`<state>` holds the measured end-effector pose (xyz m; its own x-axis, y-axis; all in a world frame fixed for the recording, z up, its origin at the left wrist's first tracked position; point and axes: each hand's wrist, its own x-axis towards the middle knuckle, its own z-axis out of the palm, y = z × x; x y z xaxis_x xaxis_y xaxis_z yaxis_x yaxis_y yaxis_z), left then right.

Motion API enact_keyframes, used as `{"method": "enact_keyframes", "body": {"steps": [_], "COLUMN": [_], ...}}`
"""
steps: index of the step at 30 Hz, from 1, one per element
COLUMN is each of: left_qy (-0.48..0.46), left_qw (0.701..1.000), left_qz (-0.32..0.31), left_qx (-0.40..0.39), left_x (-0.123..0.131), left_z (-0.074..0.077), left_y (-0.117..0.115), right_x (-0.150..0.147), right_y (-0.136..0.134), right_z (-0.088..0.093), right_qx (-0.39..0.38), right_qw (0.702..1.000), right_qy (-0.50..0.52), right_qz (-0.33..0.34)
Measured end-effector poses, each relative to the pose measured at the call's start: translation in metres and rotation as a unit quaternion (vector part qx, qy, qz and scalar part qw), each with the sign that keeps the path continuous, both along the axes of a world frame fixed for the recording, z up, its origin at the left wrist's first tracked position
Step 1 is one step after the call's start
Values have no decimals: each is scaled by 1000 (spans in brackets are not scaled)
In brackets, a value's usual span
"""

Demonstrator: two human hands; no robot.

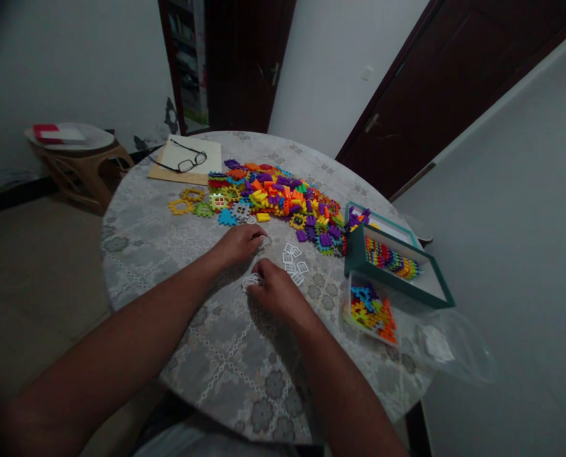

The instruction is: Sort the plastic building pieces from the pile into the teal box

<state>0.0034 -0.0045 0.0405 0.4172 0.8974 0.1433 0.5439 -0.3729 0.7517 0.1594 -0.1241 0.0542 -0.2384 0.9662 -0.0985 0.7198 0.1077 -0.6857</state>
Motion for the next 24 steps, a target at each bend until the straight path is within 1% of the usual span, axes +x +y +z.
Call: {"method": "enact_keyframes", "body": {"steps": [4,8,10,13,15,20,22,24], "left_qy": [3,-25,-40,-66,-82,-103,-126,-136], "left_qw": [1000,999,997,992,987,973,965,959], "left_qz": [4,-25,-44,-68,-85,-152,-165,-172], "left_qx": [-1,-31,-47,-83,-111,-139,-159,-182], "left_x": [0,1,3,6,8,14,15,15], "left_z": [-2,-1,2,7,9,10,12,15], "left_y": [-1,-4,-6,-12,-16,-22,-23,-23], "right_x": [-1,12,23,38,43,41,41,44], "right_y": [-8,-10,-8,-3,0,3,3,3], "right_z": [-2,0,1,-1,-5,-15,-13,-5], "right_qx": [12,53,78,104,107,101,100,107], "right_qw": [999,997,992,977,968,964,963,960], "right_qy": [36,46,59,93,116,165,166,157], "right_qz": [-18,-37,-79,-163,-194,-183,-189,-205]}}
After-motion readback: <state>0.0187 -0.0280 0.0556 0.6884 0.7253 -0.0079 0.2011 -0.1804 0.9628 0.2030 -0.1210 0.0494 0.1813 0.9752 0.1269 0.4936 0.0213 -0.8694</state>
